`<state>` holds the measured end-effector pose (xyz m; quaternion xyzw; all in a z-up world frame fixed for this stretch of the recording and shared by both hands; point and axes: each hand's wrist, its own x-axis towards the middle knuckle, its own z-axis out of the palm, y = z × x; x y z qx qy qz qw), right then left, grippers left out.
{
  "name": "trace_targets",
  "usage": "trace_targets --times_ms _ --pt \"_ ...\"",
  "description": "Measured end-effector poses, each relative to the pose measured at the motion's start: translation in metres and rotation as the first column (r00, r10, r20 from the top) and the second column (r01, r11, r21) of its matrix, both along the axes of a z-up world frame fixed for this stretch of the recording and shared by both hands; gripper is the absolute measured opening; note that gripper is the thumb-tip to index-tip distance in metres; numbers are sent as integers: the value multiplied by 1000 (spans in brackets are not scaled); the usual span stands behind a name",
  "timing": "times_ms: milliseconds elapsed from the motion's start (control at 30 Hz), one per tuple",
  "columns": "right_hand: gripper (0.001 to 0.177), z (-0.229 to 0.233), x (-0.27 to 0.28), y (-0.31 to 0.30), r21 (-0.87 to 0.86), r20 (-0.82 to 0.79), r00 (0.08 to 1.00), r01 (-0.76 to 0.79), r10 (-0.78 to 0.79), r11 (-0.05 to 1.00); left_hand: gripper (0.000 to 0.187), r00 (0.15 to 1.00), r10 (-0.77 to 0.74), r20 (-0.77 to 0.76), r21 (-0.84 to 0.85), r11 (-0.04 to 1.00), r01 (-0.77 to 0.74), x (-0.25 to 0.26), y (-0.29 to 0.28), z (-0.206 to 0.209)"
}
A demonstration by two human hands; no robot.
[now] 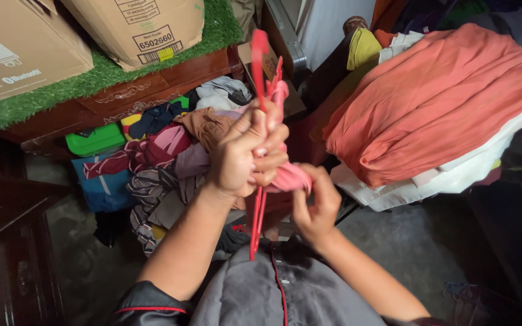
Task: Hanging various pieces of clothing on plastic hangers and placing them inside a wooden wardrobe.
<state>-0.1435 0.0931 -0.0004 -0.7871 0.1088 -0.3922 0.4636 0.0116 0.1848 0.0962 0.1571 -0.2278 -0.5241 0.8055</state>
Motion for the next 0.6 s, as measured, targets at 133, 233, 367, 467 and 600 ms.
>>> trace_targets --times_ms 133,233,367,467,600 --pt "30 58 9 -6 -273 -94 995 -44 19 961 20 995 -50 88 207 978 31 -3 0 -1" --pt "28 65 11 1 -332 -202 972 -187 124 924 19 993 -52 107 220 975 27 5 5 -3" --pt "24 38 14 11 -368 -238 942 -313 236 876 21 973 -214 86 193 962 195 1 13 -8" --pt "31 88 15 5 -323 -130 857 -512 498 796 16 961 -258 97 192 953 236 -7 15 2" --pt "34 72 -9 -20 14 -205 551 -825 809 566 17 982 -138 126 203 973 111 -1 30 -4"
